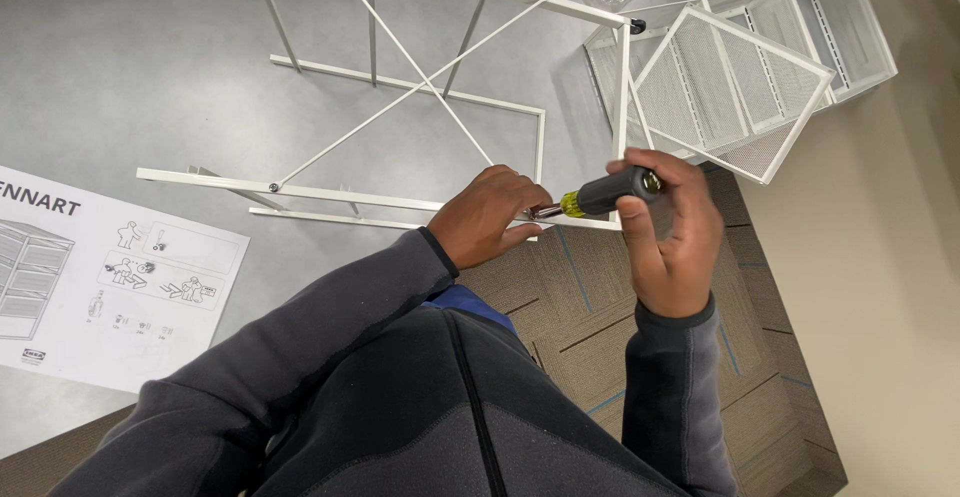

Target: The person assembles a white metal Lennart shelving unit on a gray workbench. They insert a cross-brace, then use a screwdriver to tighten multiple screws at the frame joints, following the printed instruction sheet. The unit is flipped to access additional joints, and the person continues securing the frame with the screwdriver.

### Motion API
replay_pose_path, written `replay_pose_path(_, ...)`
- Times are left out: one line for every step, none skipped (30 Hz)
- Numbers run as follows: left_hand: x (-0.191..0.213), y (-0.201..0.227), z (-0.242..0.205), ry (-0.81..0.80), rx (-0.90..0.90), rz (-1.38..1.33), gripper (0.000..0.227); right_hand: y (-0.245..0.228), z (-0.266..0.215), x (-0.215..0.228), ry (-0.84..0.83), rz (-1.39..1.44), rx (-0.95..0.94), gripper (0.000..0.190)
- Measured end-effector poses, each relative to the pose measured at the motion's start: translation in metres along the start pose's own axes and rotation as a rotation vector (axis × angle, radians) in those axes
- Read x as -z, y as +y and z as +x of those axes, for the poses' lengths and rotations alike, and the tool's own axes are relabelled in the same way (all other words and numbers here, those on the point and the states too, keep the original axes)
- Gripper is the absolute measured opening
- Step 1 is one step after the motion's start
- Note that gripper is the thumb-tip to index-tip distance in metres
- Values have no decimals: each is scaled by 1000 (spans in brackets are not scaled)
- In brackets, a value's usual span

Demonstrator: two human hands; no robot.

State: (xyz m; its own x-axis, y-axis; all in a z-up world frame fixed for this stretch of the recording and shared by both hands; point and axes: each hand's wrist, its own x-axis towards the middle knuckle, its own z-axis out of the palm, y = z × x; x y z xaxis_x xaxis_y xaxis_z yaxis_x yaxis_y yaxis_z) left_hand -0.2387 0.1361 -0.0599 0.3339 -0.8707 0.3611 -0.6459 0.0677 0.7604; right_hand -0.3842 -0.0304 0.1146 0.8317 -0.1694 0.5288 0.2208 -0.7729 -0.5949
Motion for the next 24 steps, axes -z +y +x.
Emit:
replay_pose_path(3,4,1,-1,-2,-1,28,9,-5,4,1,-2,0,39)
replay_pose_path(5,9,2,1,0,-55,30,19,-10,8,20,-86,2,43)
replay_pose_path(8,13,2,4,3,-111,32,27,-16,11,37,-170,5,53)
replay_pose_path(5,13,2,4,3,-112,32,18,-12,6,36,-170,4,53)
replay_pose_path(2,13,3,48,7,-180,31,10,-6,0,42,-128,-6,46)
replay_pose_path(0,12,4,92,10,-247,30,1,-1,-5,47,-86,-15,40)
replay_pose_path(2,13,6,94,9,-244,30,-2,-1,-12,47,-85,-12,40)
replay_pose_path(5,13,6,116,9,-276,25,-5,-1,-18,43,-15,-18,44)
replay_pose_path(5,15,5,136,12,-312,19,-10,-4,-24,37,54,-29,49)
replay_pose_path(5,14,4,136,13,-313,19,-11,-7,-25,36,55,-30,49)
replay_pose_path(7,11,5,126,6,-347,17,-12,-8,-25,40,96,-49,50)
replay_pose_path(8,9,5,117,-2,-382,16,-12,-9,-26,44,138,-67,52)
replay_pose_path(14,15,7,116,-3,-385,16,-9,-8,-21,44,135,-69,52)
replay_pose_path(21,21,9,129,-22,-464,17,-6,-7,-17,47,4,-44,49)
replay_pose_path(28,26,10,143,-42,-540,19,-3,-5,-13,51,-124,-16,47)
replay_pose_path(34,34,14,142,-42,-539,19,6,-7,-13,51,-124,-16,47)
replay_pose_path(38,43,18,169,-104,-564,23,14,-10,-11,82,-238,-28,41)
replay_pose_path(42,51,21,197,-167,-588,32,22,-14,-10,113,-352,-38,41)
replay_pose_path(41,52,28,195,-165,-590,32,14,-9,-14,112,-353,-42,41)
replay_pose_path(40,53,34,225,-198,-554,39,6,-5,-18,129,-261,-65,44)
replay_pose_path(38,55,42,257,-230,-518,47,-1,1,-21,144,-169,-86,51)
replay_pose_path(36,52,45,258,-229,-520,47,-12,3,-24,142,-169,-88,51)
replay_pose_path(34,49,50,257,-229,-543,46,-23,7,-27,124,-46,-101,52)
replay_pose_path(32,46,54,257,-229,-566,45,-35,10,-30,106,76,-114,56)
